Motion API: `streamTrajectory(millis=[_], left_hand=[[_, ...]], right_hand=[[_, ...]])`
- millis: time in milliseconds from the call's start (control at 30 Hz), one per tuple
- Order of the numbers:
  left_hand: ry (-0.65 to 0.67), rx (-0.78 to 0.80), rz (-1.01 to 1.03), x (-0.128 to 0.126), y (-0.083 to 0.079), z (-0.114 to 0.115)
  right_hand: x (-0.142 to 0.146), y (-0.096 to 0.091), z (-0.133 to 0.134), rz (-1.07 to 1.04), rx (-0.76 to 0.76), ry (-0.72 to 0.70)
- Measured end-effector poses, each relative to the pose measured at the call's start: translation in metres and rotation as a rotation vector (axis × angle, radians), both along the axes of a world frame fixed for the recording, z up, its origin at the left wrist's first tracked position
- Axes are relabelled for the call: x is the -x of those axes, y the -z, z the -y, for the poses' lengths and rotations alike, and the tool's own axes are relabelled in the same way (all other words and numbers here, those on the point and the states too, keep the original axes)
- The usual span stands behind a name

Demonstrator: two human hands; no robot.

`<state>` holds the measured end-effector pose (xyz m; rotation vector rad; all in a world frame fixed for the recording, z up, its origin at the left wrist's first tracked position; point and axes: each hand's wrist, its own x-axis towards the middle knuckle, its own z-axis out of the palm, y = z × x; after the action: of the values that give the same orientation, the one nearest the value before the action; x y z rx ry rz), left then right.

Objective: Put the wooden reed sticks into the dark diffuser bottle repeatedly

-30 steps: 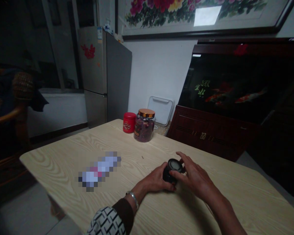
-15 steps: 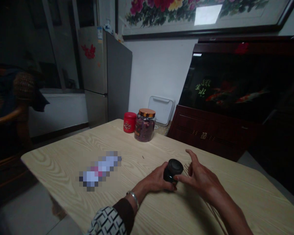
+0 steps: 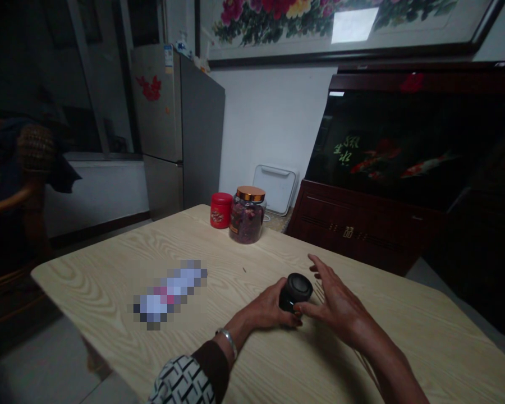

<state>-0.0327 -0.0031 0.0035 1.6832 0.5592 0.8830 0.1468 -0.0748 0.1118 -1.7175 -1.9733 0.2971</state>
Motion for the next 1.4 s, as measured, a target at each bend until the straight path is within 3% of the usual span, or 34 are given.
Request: streamTrajectory(millis=[133,800,967,1133,1267,1400], left_hand=[[0.022,0.006,0.007,0.001,0.002,0.000],[0.018,0.031,0.030,-0.004,0.007,-0.001],[0.047,0.037,0.011,-0.001,0.002,0.001],[0.160,0.117,0.099,0.010,0.000,0.000],[-0.088,0.175,0.208,0.022,0.004,-0.010],[-0.292,0.265,0.324,0.028,0.003,-0.014]], right_hand=[[0.004,0.011,-0.007,-0.054,0.038,-0.145],[0.021,0.027,-0.008,-0.025,-0.140,0.005],[0.021,0.038,-0.008,-0.161,-0.143,0.014],[0.019,0.058,-0.014,-0.422,-0.071,-0.009],[0.022,0.060,-0.012,-0.539,-0.065,-0.024],[0.030,0.053,0.004,-0.509,-0.073,-0.001]])
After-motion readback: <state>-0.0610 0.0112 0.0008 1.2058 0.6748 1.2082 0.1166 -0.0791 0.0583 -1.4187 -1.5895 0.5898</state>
